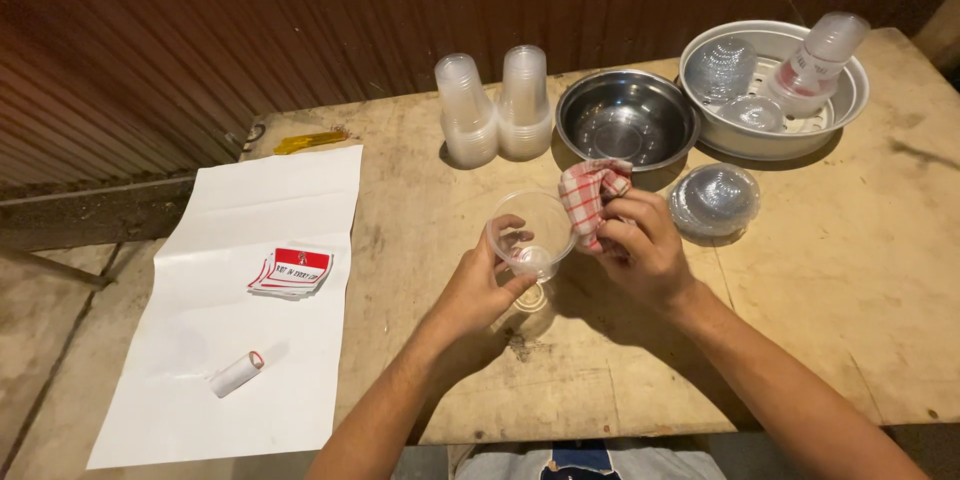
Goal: Cleaning plastic cups individually using a cloth at a counter.
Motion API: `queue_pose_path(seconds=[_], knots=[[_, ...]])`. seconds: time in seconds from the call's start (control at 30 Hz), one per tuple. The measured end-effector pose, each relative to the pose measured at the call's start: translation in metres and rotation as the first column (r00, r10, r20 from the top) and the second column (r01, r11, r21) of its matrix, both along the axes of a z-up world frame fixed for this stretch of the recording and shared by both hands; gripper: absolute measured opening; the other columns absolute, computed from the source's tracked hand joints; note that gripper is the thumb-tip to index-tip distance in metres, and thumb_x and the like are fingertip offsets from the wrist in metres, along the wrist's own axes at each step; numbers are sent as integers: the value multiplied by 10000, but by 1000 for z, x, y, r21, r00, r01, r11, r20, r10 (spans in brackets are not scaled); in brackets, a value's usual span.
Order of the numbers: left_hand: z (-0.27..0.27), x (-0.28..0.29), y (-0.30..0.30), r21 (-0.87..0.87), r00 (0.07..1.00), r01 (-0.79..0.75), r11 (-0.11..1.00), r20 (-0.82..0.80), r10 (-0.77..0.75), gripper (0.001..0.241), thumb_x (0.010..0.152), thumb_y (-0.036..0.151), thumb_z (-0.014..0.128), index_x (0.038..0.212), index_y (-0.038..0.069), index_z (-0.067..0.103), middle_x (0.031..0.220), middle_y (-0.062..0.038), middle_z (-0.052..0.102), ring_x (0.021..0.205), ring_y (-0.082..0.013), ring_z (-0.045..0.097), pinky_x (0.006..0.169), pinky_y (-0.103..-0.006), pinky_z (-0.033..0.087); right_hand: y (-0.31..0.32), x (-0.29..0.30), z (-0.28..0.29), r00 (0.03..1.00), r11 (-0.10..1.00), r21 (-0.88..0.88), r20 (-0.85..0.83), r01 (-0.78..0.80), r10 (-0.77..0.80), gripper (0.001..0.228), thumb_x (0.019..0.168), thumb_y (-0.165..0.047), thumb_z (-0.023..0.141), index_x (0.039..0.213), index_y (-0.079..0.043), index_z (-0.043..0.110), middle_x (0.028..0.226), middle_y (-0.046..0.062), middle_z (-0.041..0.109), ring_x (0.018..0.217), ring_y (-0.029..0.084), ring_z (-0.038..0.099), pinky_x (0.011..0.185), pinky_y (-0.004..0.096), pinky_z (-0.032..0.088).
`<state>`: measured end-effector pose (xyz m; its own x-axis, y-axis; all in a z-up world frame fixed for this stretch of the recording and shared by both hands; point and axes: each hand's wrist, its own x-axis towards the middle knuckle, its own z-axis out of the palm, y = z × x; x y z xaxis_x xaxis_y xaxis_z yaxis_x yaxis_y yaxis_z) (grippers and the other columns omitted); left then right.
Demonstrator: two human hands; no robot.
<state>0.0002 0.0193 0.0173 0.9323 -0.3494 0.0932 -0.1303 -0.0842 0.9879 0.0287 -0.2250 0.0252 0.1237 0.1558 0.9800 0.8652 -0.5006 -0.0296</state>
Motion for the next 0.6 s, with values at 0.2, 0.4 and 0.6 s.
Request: queue_pose_path(seconds=[0.2,0.4,0.6], knots=[[7,0,-2,33,999,-5,999,32,4,720,803,-81,740,1409,31,367,1322,-362,569,1221,-486,589,1060,-506,496,12,-27,-17,999,999,3,-31,-38,38,186,954,-267,742,891,-94,708,927,130,700,853,403,685,805,495,579],[12,-5,1,57,999,-40,998,7,40,692,815,-5,769,1394,54,395,1312,-344,589,1210,-466,609,1060,-493,511,16,-32,-1,998,999,-3,-27,-50,50,148,920,-215,781,868,-94,714,922,132,707,866,391,688,827,481,585],[20,-4,4,151,997,-64,987,60,56,742,771,14,807,1404,76,425,1302,-314,618,1185,-489,620,1024,-478,541,7,-13,2,999,1000,-27,-36,-12,11,105,887,-103,796,882,-73,696,951,146,696,882,412,676,821,497,577]])
